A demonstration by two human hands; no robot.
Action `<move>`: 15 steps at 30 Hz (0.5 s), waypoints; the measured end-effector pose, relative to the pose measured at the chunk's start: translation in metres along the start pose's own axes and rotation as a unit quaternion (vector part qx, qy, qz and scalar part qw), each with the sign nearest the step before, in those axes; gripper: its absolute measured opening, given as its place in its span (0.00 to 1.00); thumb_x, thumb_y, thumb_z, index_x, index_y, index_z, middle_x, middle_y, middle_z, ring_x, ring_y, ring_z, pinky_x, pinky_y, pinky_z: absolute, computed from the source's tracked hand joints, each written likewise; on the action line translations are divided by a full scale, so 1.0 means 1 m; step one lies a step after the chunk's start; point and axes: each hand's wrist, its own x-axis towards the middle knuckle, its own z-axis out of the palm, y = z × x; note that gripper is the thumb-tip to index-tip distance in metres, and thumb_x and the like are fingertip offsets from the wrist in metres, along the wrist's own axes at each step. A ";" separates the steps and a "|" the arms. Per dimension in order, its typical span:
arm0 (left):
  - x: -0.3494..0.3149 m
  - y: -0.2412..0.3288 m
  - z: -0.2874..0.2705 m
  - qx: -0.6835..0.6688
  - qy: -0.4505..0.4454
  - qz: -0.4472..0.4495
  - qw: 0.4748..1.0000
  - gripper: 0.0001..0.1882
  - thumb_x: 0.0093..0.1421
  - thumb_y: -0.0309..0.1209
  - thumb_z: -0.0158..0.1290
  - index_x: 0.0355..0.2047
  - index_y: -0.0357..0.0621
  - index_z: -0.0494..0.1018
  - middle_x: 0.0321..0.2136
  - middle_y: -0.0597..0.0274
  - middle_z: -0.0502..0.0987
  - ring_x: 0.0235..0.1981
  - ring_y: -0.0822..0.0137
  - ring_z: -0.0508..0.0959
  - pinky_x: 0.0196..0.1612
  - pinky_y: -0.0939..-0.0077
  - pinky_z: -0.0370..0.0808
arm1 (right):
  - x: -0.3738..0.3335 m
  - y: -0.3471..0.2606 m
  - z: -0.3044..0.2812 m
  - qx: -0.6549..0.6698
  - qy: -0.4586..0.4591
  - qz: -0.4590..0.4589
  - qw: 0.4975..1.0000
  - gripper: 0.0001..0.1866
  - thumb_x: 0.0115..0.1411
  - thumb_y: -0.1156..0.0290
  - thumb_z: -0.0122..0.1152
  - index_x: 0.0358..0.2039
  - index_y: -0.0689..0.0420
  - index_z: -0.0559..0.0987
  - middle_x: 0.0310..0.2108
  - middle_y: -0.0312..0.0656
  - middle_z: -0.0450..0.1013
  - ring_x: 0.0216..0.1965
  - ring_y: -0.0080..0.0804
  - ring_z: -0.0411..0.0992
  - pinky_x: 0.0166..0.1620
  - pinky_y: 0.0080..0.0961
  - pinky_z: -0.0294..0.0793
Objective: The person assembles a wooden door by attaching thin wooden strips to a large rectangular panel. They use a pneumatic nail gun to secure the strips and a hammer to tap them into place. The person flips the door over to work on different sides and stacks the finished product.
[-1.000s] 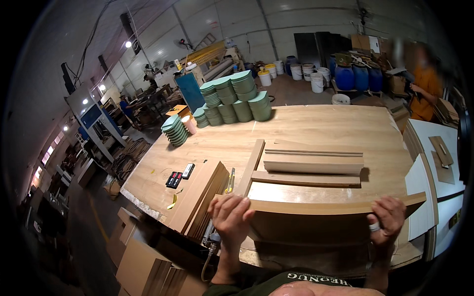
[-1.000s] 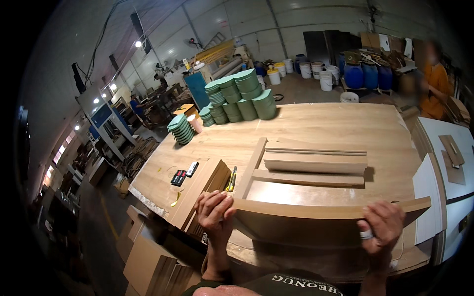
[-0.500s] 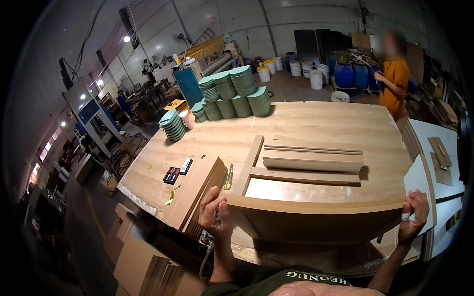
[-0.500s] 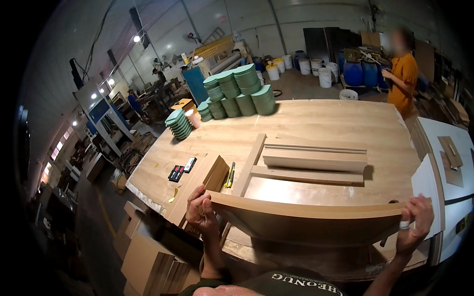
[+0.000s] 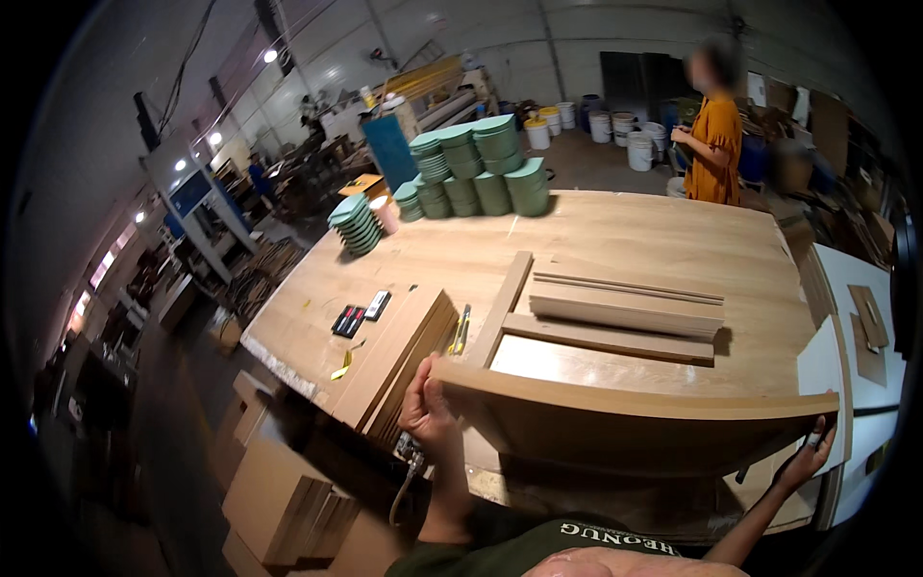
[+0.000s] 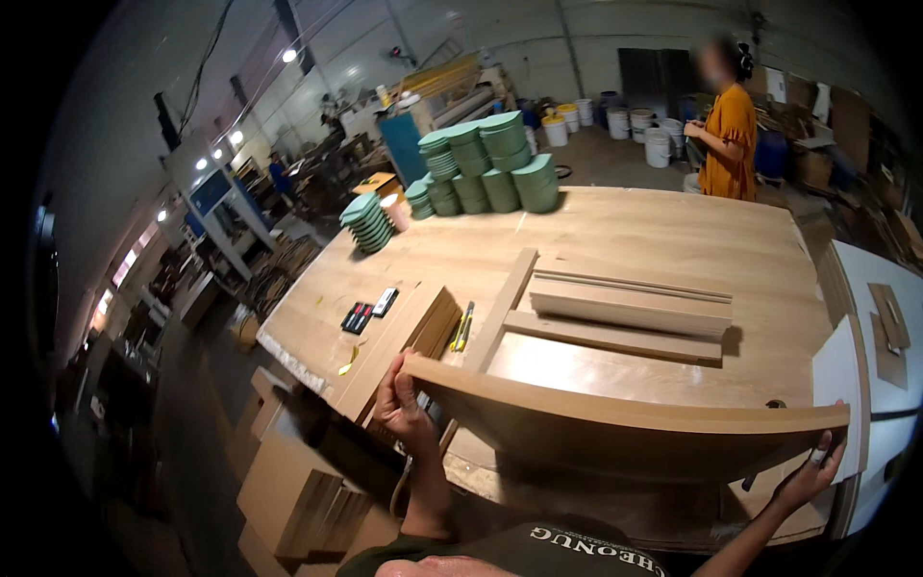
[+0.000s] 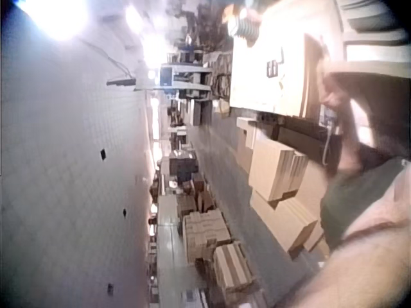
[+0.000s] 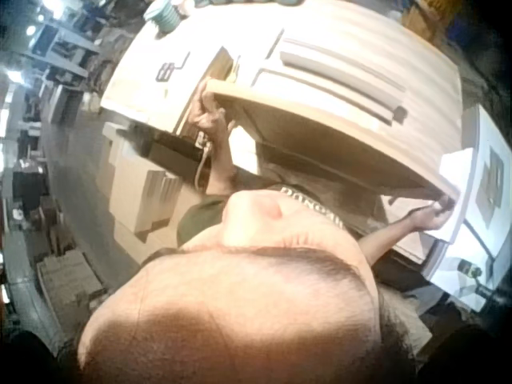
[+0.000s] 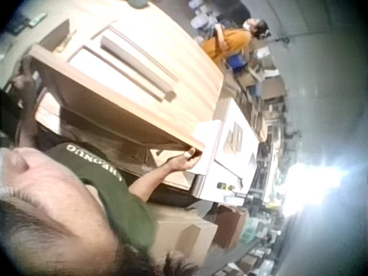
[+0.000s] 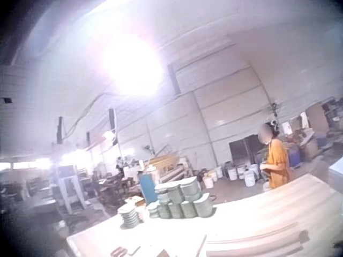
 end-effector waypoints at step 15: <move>-0.029 -0.025 -0.022 -0.040 0.028 -0.155 0.987 0.13 0.64 0.31 0.54 0.43 0.33 0.77 0.33 0.65 0.80 0.35 0.79 0.74 0.41 0.84 0.71 | -0.016 0.022 -0.005 -0.058 0.064 0.018 0.996 0.28 0.65 0.58 0.51 0.59 0.64 0.67 0.60 0.50 0.64 0.59 0.44 0.64 0.62 0.38 0.63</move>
